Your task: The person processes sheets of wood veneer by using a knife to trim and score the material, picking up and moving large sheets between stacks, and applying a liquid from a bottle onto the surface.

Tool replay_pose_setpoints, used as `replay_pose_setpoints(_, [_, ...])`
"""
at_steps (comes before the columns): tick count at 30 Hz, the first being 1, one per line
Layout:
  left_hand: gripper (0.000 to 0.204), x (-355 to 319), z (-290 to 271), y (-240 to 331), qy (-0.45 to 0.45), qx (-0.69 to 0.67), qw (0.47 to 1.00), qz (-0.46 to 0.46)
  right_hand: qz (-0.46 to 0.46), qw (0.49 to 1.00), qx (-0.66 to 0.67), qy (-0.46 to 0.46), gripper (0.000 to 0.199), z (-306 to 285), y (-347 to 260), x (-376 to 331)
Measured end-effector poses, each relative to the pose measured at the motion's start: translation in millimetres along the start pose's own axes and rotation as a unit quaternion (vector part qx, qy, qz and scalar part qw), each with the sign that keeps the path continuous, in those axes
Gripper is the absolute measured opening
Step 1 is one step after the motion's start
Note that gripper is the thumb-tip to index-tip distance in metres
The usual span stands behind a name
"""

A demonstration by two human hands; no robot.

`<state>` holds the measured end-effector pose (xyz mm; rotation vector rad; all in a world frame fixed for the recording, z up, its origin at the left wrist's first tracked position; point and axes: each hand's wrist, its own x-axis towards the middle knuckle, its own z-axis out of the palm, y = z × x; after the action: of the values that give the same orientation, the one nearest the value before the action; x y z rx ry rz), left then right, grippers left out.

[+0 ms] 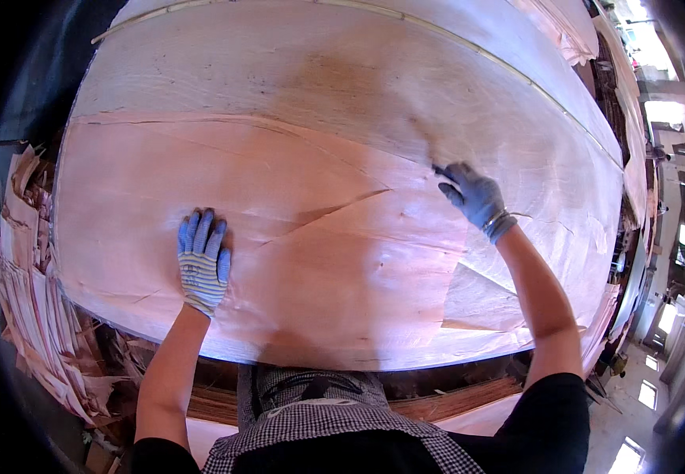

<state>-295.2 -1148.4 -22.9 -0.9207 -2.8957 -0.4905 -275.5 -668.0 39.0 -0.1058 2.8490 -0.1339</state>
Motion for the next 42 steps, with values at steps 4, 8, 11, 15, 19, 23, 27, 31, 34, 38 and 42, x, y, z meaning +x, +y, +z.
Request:
replay_pose_setpoints(4, [0.043, -3.0, 0.7, 0.0, 0.006, -0.013, 1.0, 0.004, 0.09, 0.994, 0.057, 0.018, 0.039, 10.9, 8.5, 10.0])
replay_pose_setpoints(8, [0.043, -4.1, -2.4, 1.2, 0.006, -0.016, 1.0, 0.001, 0.102, 0.99, 0.074, 0.064, 0.023, 4.4, 6.3, -16.4])
replay_pose_setpoints(11, [0.042, -9.5, -4.1, 0.6, 0.015, -0.014, 1.0, -0.002, 0.15, 0.966, 0.098, 0.187, 0.018, -13.1, -41.9, -80.8])
replay_pose_setpoints(15, [0.041, -14.8, -4.2, -1.2, 0.047, -0.013, 0.999, 0.005, 0.143, 0.928, 0.113, 0.325, 0.018, 7.5, -130.8, -206.8])
replay_pose_setpoints(19, [0.031, -14.2, -7.7, -6.4, 0.106, -0.117, 0.987, -0.021, 0.155, 0.961, 0.117, 0.198, 0.011, 54.5, -212.0, -310.2])
replay_pose_setpoints(23, [0.034, -10.9, -52.5, 11.5, 0.172, -0.314, 0.922, -0.149, 0.217, 0.95, 0.195, 0.111, 0.015, 101.9, -262.1, -353.9])
replay_pose_setpoints(27, [0.043, -46.3, -58.4, 100.4, -0.05, -0.055, 0.97, 0.233, 0.22, 0.954, 0.197, 0.042, 0.017, 152.3, -284.6, -362.3])
replay_pose_setpoints(31, [0.02, -70.8, -43.9, 130.0, -0.121, 0.093, 0.954, 0.257, 0.207, 0.957, 0.203, 0.018, 0.018, 165.5, -281.9, -362.7])
replay_pose_setpoints(34, [0.009, -112.1, -81.1, 162.6, -0.166, 0.128, 0.952, 0.222, 0.209, 0.957, 0.201, 0.027, 0.021, 182.4, -269.1, -370.8])
replay_pose_setpoints(38, [0.016, -194.6, -139.7, 172.4, -0.207, 0.017, 0.969, 0.134, 0.019, 0.969, 0.115, 0.219, 0.031, 182.4, -254.9, -360.2])
replay_pose_setpoints(42, [0.026, -249.4, -202.8, 145.2, -0.208, -0.032, 0.978, -0.011, -0.103, 0.951, 0.109, 0.272, 0.027, 127.0, -277.7, -314.7])
